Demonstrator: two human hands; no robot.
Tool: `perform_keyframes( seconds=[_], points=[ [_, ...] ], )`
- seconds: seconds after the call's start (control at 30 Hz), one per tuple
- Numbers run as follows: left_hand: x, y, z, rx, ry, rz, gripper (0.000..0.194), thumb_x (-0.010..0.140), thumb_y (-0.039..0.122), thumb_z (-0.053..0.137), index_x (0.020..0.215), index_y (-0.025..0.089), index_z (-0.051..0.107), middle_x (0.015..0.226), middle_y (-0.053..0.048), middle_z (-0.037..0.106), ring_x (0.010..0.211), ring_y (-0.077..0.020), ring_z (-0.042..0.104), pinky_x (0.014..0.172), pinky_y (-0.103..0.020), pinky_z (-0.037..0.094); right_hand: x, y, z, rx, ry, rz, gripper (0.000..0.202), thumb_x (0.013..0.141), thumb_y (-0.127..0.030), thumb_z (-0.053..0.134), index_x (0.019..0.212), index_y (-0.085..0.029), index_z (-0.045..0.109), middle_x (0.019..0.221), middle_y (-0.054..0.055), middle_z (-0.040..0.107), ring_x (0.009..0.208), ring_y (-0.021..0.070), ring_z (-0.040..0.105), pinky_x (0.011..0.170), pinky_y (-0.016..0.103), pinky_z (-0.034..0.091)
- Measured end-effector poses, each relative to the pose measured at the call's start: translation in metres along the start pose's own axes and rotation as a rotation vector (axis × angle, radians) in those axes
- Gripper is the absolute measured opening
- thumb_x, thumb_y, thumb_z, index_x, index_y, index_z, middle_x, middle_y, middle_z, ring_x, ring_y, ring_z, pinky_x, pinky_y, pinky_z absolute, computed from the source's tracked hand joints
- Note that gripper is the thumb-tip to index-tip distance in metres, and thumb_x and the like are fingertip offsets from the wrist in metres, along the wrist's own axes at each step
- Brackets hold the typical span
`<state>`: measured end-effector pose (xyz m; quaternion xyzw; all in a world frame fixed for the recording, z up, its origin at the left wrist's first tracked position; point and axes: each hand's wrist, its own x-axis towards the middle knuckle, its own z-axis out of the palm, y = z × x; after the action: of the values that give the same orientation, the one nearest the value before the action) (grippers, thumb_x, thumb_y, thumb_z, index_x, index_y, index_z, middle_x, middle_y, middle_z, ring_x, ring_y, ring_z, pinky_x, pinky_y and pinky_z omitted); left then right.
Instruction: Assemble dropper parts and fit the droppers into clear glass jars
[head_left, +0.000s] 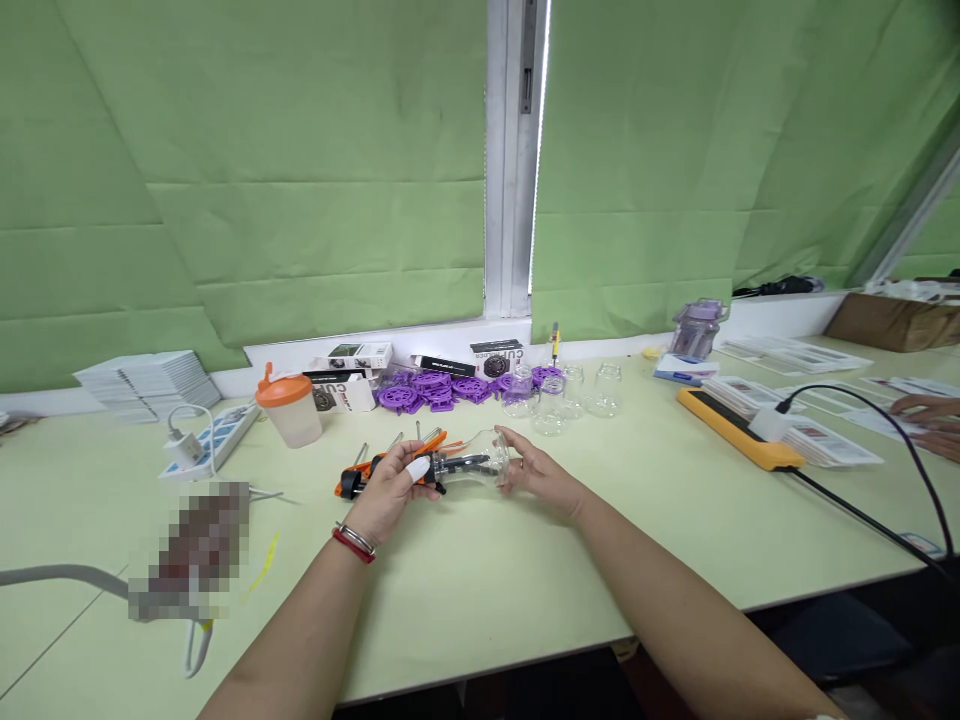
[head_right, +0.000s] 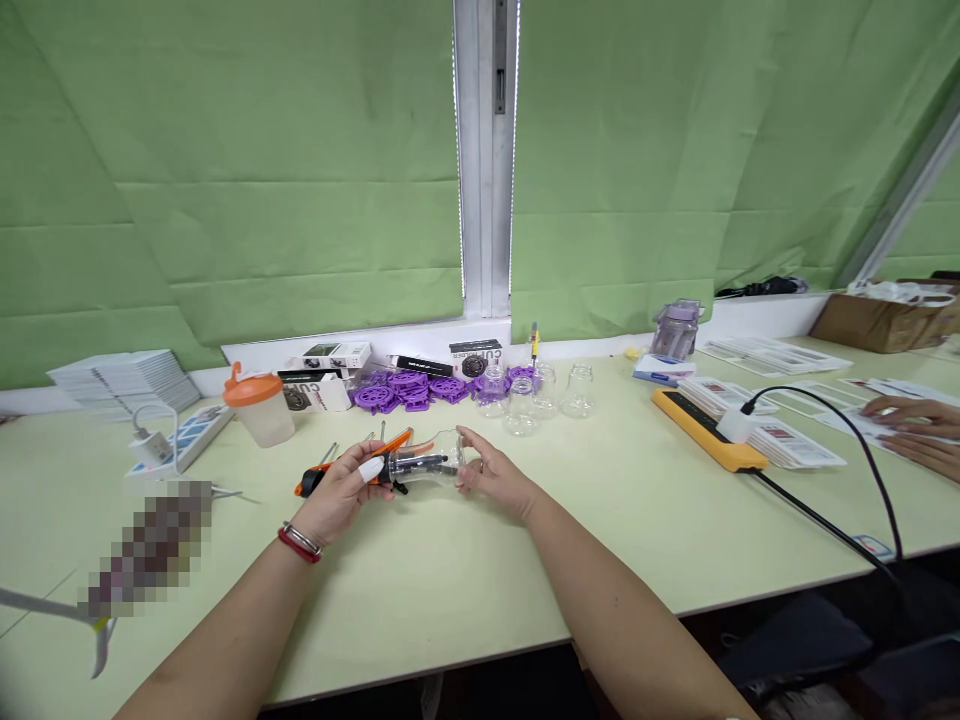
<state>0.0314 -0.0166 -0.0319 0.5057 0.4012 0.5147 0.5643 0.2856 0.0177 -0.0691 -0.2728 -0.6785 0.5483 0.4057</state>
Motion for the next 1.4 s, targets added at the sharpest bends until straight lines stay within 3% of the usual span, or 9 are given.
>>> perform_keyframes(
  seconds=[0.07, 0.17, 0.43, 0.63, 0.73, 0.83, 0.93, 1.17, 1.4],
  points=[
    [0.0002, -0.0003, -0.0004, -0.001, 0.001, 0.005, 0.041, 0.073, 0.035, 0.07, 0.104, 0.018, 0.05, 0.106, -0.009, 0.062, 0.069, -0.0155, 0.06, 0.065, -0.038, 0.054, -0.0013, -0.002, 0.0006, 0.002, -0.014, 0.003, 0.08, 0.079, -0.041, 0.066, 0.144, -0.037, 0.021, 0.142, 0.011, 0.027, 0.082, 0.0114, 0.057, 0.076, 0.035, 0.051],
    [0.0001, -0.0003, -0.0007, -0.005, -0.005, 0.006, 0.04, 0.072, 0.035, 0.07, 0.103, 0.018, 0.051, 0.104, -0.008, 0.063, 0.067, -0.015, 0.061, 0.065, -0.038, 0.054, -0.0027, -0.0051, 0.0007, 0.0, -0.014, 0.024, 0.082, 0.079, -0.039, 0.066, 0.145, -0.039, 0.018, 0.14, 0.012, 0.028, 0.08, 0.0106, 0.056, 0.072, 0.033, 0.051],
    [-0.0005, 0.0001, -0.0006, -0.002, -0.012, 0.004, 0.04, 0.073, 0.036, 0.07, 0.104, 0.018, 0.053, 0.108, -0.01, 0.062, 0.067, -0.0141, 0.061, 0.064, -0.036, 0.054, 0.0001, -0.0047, -0.001, -0.085, 0.021, 0.023, 0.077, 0.08, -0.053, 0.058, 0.145, -0.032, 0.023, 0.113, 0.008, 0.046, 0.069, 0.0096, 0.053, 0.067, 0.031, 0.048],
    [-0.0005, 0.0002, 0.001, 0.024, -0.017, -0.01, 0.039, 0.073, 0.036, 0.07, 0.103, 0.017, 0.053, 0.109, -0.011, 0.06, 0.068, -0.0144, 0.06, 0.064, -0.036, 0.055, 0.001, -0.0031, 0.0003, -0.11, 0.038, 0.027, 0.077, 0.083, -0.059, 0.051, 0.146, -0.024, 0.024, 0.085, 0.002, 0.049, 0.064, 0.011, 0.049, 0.063, 0.029, 0.045],
    [-0.0003, -0.0004, 0.0008, 0.024, -0.019, -0.006, 0.039, 0.075, 0.035, 0.069, 0.104, 0.017, 0.051, 0.113, -0.011, 0.059, 0.069, -0.0143, 0.06, 0.065, -0.036, 0.055, 0.0007, -0.0028, 0.0017, -0.066, 0.017, 0.005, 0.078, 0.083, -0.056, 0.052, 0.148, -0.026, 0.019, 0.104, 0.008, 0.051, 0.072, 0.0123, 0.051, 0.067, 0.03, 0.047],
    [0.0003, -0.0015, -0.0004, 0.012, -0.025, 0.002, 0.038, 0.076, 0.034, 0.068, 0.104, 0.018, 0.05, 0.113, -0.011, 0.059, 0.069, -0.0145, 0.061, 0.066, -0.036, 0.055, -0.0003, -0.0042, 0.003, -0.006, -0.008, -0.02, 0.086, 0.079, -0.046, 0.064, 0.147, -0.038, 0.012, 0.14, 0.011, 0.029, 0.086, 0.0136, 0.051, 0.071, 0.031, 0.049],
    [0.0007, -0.0021, -0.0012, 0.009, -0.025, 0.005, 0.038, 0.076, 0.034, 0.068, 0.105, 0.018, 0.05, 0.113, -0.011, 0.06, 0.07, -0.0149, 0.061, 0.066, -0.036, 0.055, -0.0013, -0.0061, 0.0032, 0.002, -0.006, -0.01, 0.086, 0.077, -0.039, 0.067, 0.145, -0.041, 0.014, 0.145, 0.01, 0.023, 0.089, 0.0137, 0.052, 0.071, 0.03, 0.048],
    [0.0001, -0.0019, -0.0007, 0.019, -0.009, 0.002, 0.041, 0.074, 0.035, 0.069, 0.105, 0.017, 0.051, 0.11, -0.01, 0.059, 0.068, -0.0144, 0.061, 0.065, -0.037, 0.055, -0.0006, -0.007, 0.0028, -0.066, 0.034, 0.039, 0.076, 0.081, -0.046, 0.06, 0.145, -0.035, 0.02, 0.128, 0.011, 0.04, 0.076, 0.0111, 0.057, 0.069, 0.03, 0.047],
    [0.0015, -0.0042, -0.0007, 0.038, -0.026, 0.007, 0.04, 0.074, 0.034, 0.069, 0.106, 0.017, 0.051, 0.113, -0.011, 0.059, 0.071, -0.0148, 0.06, 0.065, -0.037, 0.054, 0.002, -0.0014, 0.002, -0.09, 0.041, 0.041, 0.08, 0.082, -0.061, 0.05, 0.147, -0.022, 0.024, 0.092, 0.006, 0.054, 0.063, 0.0114, 0.051, 0.063, 0.03, 0.045]
  ],
)
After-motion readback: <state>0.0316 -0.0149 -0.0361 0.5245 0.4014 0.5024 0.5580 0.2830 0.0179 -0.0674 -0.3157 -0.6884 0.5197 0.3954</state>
